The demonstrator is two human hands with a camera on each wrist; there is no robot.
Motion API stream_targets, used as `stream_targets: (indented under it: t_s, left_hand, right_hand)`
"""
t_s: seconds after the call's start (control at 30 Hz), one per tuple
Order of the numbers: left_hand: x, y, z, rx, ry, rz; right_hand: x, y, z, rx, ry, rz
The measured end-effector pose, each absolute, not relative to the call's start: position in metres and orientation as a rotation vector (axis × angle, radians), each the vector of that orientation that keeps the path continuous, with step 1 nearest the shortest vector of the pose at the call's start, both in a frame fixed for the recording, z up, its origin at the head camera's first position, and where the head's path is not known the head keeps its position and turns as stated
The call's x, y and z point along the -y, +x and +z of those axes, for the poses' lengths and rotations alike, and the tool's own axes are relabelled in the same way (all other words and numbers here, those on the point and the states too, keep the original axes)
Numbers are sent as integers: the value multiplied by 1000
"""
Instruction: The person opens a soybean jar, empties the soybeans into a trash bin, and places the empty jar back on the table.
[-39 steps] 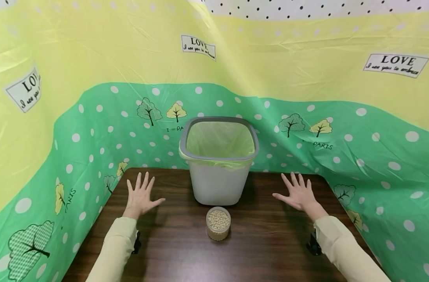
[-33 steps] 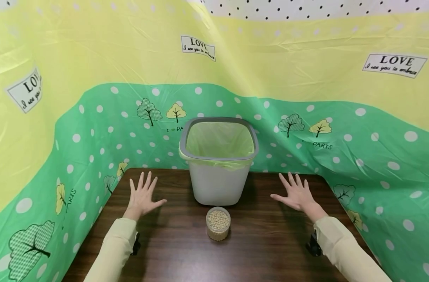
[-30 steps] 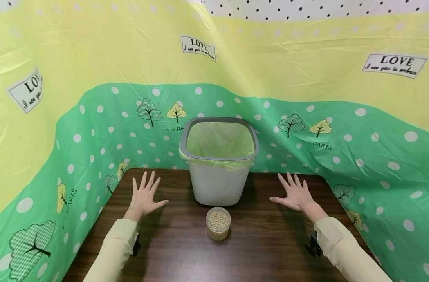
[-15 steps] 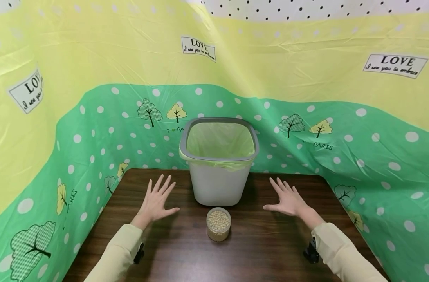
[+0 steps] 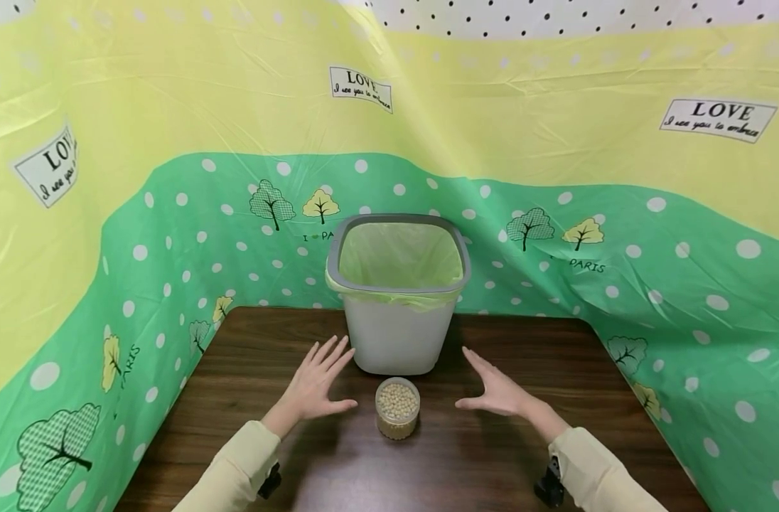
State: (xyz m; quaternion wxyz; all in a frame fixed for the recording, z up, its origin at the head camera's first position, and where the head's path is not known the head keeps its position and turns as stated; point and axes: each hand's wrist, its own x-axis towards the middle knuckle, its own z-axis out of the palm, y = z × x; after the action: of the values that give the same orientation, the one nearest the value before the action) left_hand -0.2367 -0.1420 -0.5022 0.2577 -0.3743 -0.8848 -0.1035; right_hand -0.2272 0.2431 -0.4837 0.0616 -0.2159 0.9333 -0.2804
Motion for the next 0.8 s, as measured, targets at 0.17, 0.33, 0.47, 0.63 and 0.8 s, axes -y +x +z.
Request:
stream_targets:
  t_s: [0.17, 0.33, 0.47, 0.63, 0.8]
  left_hand:
    - [123, -228, -507, 2381, -1119, -324]
    - [104, -223, -512, 2403, -1156, -359]
    - [91, -220, -517, 2487, -1131, -423]
    - [80, -220, -525, 2653, -1043, -477]
    - [71, -227, -529, 2783, -956, -596]
  right_hand:
    - [-227, -221, -499, -2713, -680, -988]
    - [-211, -215, -515, -2689, -712, -1048]
    - [-197, -211, -530, -2673, -715, -1116]
    - [-180, -209, -547, -2621, -681, -1262]
    - [-167, -210, -562, -2597, -637, -1429]
